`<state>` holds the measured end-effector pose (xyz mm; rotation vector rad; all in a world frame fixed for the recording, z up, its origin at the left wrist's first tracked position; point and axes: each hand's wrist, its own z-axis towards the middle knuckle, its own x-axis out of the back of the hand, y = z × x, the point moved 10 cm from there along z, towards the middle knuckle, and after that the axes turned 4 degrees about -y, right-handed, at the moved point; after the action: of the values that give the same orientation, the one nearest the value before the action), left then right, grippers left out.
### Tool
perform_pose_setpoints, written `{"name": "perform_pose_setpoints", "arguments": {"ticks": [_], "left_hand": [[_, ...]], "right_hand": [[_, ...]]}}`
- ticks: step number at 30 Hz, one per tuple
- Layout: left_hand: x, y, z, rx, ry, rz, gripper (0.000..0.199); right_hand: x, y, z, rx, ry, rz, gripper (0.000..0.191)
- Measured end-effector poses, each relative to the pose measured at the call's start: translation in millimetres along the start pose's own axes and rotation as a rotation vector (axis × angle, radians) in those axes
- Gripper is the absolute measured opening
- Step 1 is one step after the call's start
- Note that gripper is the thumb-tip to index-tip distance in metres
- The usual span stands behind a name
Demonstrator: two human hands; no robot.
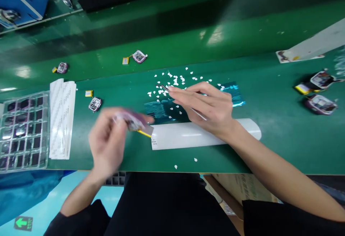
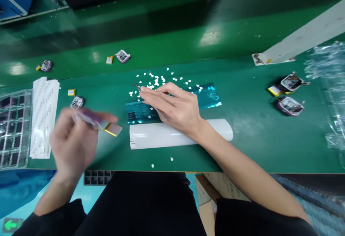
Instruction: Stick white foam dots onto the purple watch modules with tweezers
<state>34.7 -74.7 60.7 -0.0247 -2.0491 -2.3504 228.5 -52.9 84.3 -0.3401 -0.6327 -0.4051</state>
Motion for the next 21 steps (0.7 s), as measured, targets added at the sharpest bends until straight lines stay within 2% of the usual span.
{"name": "perform_pose_setpoints", "arguments": {"ticks": [2,4,6,7,9,12,15,18,21], "left_hand": [[16.9,-27.3,21.4,0.226,0.152,-0.264,0.022],[23.4,-64.1,33.4,0.488,0.261,-0.420,0.028],[19.1,-88.3,37.7,0.641,0.275,-0.489,0.032],[14.7,-94.5,38.0,0.671,0.253,-0.499,0.033],[4.7,-96.7,36.6,0.653,0.175,-0.480,0.029],[-4.5,-86.6,33.8,0.526,0.076,-0.371,0.012],[-0.8,-81.5,30.9,0.442,0.119,-0.309,0.010],[4.0,-84.3,27.3,0.437,0.199,-0.321,0.011],[3.5,-81.3,25.3,0.412,0.212,-0.309,0.018]], "right_hand": [[-2.9,-7.0,-0.4,0.025,-0.023,-0.029,0.038],[-4.4,-13.1,-0.4,0.047,-0.035,-0.021,0.033],[-3.5,-17.9,-0.1,0.067,-0.031,-0.008,0.030],[-2.3,-20.2,-0.1,0.080,-0.026,-0.007,0.030],[-0.2,-24.4,-0.1,0.102,-0.023,-0.021,0.029],[-1.4,-31.6,0.1,0.139,-0.072,-0.039,0.027],[-3.1,-41.1,-0.3,0.201,-0.108,-0.031,0.020],[-3.2,-45.6,-0.3,0.228,-0.092,-0.035,0.018],[-4.6,-46.7,-0.5,0.233,-0.080,-0.052,0.018]]}}
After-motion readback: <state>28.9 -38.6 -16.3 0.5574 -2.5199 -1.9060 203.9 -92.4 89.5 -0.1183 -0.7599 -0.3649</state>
